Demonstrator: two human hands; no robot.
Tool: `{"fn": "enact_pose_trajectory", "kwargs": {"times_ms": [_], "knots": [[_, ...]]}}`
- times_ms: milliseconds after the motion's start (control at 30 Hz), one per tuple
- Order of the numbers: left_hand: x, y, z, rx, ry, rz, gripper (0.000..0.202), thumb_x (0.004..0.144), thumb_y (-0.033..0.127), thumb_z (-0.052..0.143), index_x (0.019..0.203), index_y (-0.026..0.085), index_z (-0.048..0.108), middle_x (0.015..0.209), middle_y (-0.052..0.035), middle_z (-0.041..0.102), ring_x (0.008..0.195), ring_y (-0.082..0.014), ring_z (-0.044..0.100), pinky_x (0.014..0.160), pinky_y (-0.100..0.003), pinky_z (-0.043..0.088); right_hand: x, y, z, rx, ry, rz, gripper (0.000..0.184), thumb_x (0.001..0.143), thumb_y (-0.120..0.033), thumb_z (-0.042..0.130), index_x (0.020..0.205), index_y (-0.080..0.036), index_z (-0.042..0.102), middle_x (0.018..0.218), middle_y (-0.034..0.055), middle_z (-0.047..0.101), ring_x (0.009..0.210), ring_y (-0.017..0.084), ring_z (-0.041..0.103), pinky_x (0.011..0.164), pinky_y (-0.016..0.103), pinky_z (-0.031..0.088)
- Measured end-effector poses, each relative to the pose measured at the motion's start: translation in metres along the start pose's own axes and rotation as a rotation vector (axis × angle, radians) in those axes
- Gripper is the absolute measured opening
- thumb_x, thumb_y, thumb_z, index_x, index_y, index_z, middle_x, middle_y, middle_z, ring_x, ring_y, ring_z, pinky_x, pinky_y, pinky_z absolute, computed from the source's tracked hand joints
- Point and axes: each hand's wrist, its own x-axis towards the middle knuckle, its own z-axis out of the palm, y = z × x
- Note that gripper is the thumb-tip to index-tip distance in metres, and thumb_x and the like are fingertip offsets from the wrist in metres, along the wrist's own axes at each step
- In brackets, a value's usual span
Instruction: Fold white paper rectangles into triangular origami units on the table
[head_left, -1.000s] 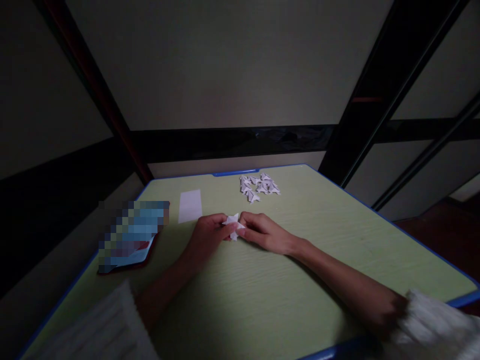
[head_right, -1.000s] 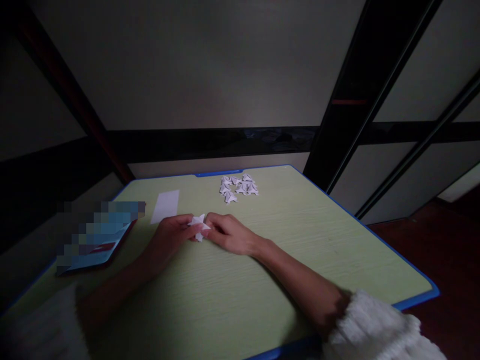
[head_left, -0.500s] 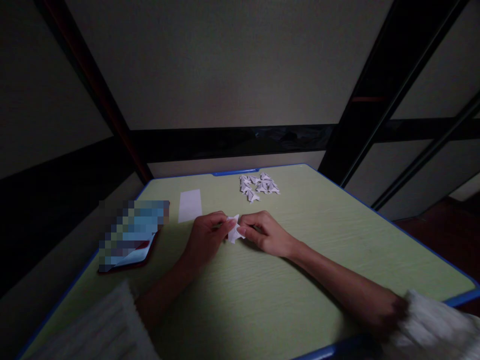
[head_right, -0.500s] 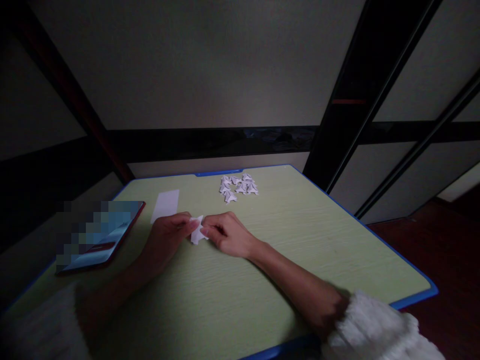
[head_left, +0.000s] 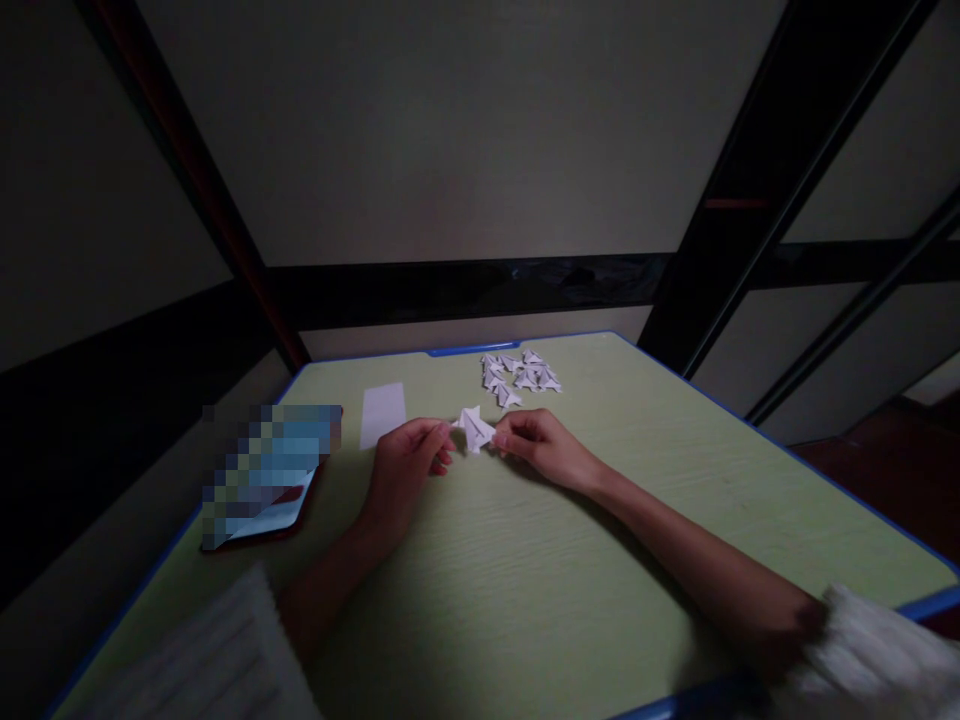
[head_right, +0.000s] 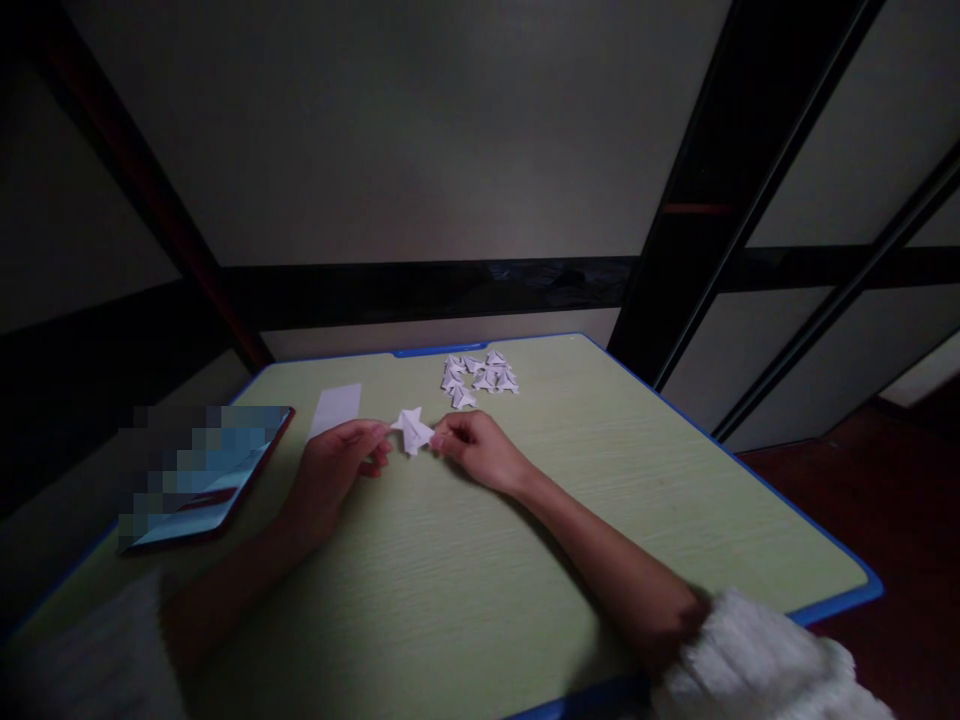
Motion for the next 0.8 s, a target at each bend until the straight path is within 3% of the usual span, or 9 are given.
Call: {"fn": "enact_pose_trajectory", "kwargs": {"times_ms": [133,300,400,467,600,700,800], "knots": [[0.000,0.002,0.000,0.012,0.012,-0.050,0.012,0.061,0.024,0.053,0.058,0.012,0.055,0.050,0.0034,0.052,0.044,-0.0062,0.045,0.040,-0.016,0.037,0.004,0.006,-0.025,-0.074,0.024,0.094,0.017,0.071,-0.022,0.045,0.057,-0.012,0.047,0.046,-0.0051,0.039,0.040,0.004,0.030,0.040,0.019,0.022],[0.000,0.002,0.001,0.036,-0.021,-0.053,0.012,0.061,0.023,0.052,0.059,0.012,0.056,0.050,0.0036,0.051,0.044,-0.0064,0.045,0.040,-0.016,0.037,0.000,0.005,-0.061,-0.263,-0.116,0.209,0.015,0.066,-0.022,0.050,0.055,-0.011,0.051,0.048,-0.0025,0.047,0.045,0.007,0.040,0.046,0.021,0.031],[0.000,0.002,0.001,0.056,-0.029,-0.056,0.012,0.061,0.023,0.053,0.059,0.012,0.056,0.050,0.0036,0.052,0.044,-0.0066,0.046,0.040,-0.017,0.037,-0.003,0.008,-0.071,-0.446,-0.034,0.271,0.019,0.068,-0.025,0.049,0.054,-0.012,0.052,0.047,-0.0019,0.047,0.044,0.008,0.041,0.046,0.021,0.031],[-0.001,0.003,0.001,0.068,-0.025,-0.061,0.011,0.061,0.023,0.053,0.059,0.012,0.056,0.050,0.0038,0.052,0.044,-0.0069,0.046,0.041,-0.018,0.037,-0.004,0.012,-0.071,-0.691,0.136,0.263,0.021,0.067,-0.028,0.051,0.052,-0.013,0.052,0.047,-0.0004,0.049,0.045,0.009,0.041,0.045,0.022,0.029],[-0.001,0.003,0.000,0.083,-0.036,-0.053,0.011,0.060,0.023,0.053,0.058,0.013,0.056,0.048,0.0043,0.051,0.043,-0.0068,0.046,0.042,-0.018,0.037,-0.009,0.016,-0.058,-0.924,0.358,0.272,0.014,0.068,-0.026,0.051,0.064,-0.013,0.054,0.060,0.0053,0.055,0.052,0.013,0.045,0.048,0.023,0.028],[0.000,0.001,0.000,0.075,-0.054,-0.048,0.011,0.060,0.023,0.054,0.057,0.013,0.056,0.047,0.0045,0.051,0.042,-0.0066,0.045,0.040,-0.018,0.037,-0.020,0.011,-0.047,-1.059,0.333,0.226,0.012,0.072,-0.016,0.044,0.080,-0.012,0.052,0.068,0.0080,0.057,0.059,0.015,0.049,0.052,0.023,0.031],[0.001,-0.001,0.000,0.051,-0.068,-0.046,0.012,0.060,0.023,0.054,0.057,0.012,0.056,0.047,0.0044,0.051,0.042,-0.0065,0.045,0.040,-0.017,0.036,-0.039,0.006,-0.041,-1.103,0.223,0.077,0.021,0.077,-0.016,0.038,0.093,-0.010,0.049,0.082,0.0107,0.054,0.070,0.017,0.050,0.064,0.025,0.035]]}}
